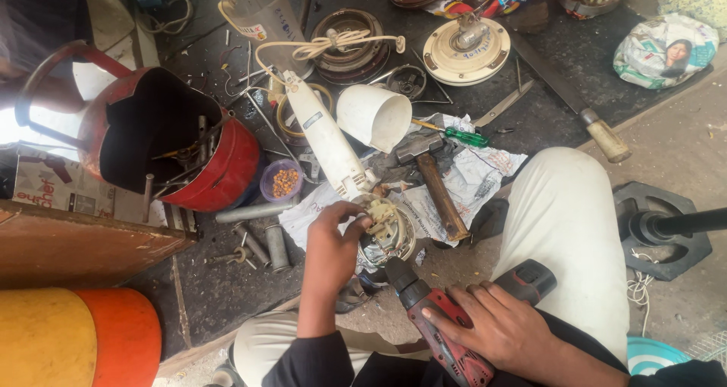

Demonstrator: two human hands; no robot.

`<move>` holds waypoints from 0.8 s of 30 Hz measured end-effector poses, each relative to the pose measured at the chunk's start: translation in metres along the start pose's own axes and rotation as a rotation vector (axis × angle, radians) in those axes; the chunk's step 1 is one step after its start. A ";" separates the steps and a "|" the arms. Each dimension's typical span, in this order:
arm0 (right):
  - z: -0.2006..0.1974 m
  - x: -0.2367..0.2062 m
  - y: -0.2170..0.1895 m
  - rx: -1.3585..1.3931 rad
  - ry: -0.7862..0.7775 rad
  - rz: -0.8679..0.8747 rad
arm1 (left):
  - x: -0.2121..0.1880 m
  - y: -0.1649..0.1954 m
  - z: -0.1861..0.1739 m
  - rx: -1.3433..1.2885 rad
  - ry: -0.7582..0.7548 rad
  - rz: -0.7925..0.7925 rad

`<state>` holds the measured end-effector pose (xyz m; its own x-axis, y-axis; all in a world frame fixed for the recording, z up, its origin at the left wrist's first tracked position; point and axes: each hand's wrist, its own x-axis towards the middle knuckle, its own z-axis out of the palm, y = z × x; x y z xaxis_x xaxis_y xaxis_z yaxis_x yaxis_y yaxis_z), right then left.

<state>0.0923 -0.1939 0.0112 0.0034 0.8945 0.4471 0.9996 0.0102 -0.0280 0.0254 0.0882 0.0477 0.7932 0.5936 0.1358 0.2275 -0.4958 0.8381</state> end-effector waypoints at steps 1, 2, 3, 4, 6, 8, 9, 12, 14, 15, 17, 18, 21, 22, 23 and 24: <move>0.000 0.000 0.000 -0.001 0.003 0.000 | 0.002 0.002 -0.001 0.033 -0.049 -0.020; 0.000 0.000 0.000 -0.002 0.007 0.000 | 0.004 0.004 -0.003 0.067 -0.097 -0.041; 0.001 0.000 0.000 0.000 0.013 0.002 | 0.005 0.005 -0.003 0.100 -0.146 -0.060; 0.001 0.000 0.000 0.001 0.020 0.004 | 0.006 0.006 -0.003 0.102 -0.152 -0.043; 0.001 0.000 0.000 0.003 0.024 0.006 | 0.006 0.008 -0.003 0.107 -0.170 -0.013; 0.001 0.001 0.000 0.004 0.019 0.001 | 0.006 0.008 -0.002 0.192 -0.169 0.056; 0.000 0.000 0.000 0.006 0.019 0.002 | 0.006 0.008 -0.001 0.233 -0.166 0.090; 0.000 0.001 0.000 0.010 0.022 0.002 | 0.008 0.007 0.001 0.224 -0.200 0.150; -0.001 0.002 0.000 0.014 0.020 0.001 | 0.010 0.006 0.002 0.247 -0.223 0.112; -0.001 0.002 0.001 0.011 0.020 0.000 | 0.010 0.006 0.003 0.257 -0.237 0.096; -0.001 0.002 0.000 0.009 0.017 -0.001 | 0.011 0.005 0.004 0.224 -0.218 0.097; -0.001 0.002 0.000 0.009 0.021 0.002 | 0.011 0.004 0.005 0.208 -0.208 0.098; -0.001 0.002 0.000 0.013 0.028 0.008 | 0.012 0.000 0.007 0.206 -0.190 0.162; 0.000 0.002 0.000 0.015 0.028 0.011 | 0.013 -0.001 0.008 0.210 -0.193 0.178; 0.000 0.001 0.001 0.016 0.029 0.013 | 0.014 -0.003 0.008 0.214 -0.196 0.195; 0.000 0.001 0.001 0.012 0.026 0.009 | 0.017 -0.006 0.008 0.220 -0.199 0.214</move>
<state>0.0930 -0.1926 0.0116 0.0130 0.8826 0.4699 0.9991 0.0078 -0.0423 0.0417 0.0962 0.0412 0.9254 0.3374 0.1727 0.1430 -0.7327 0.6654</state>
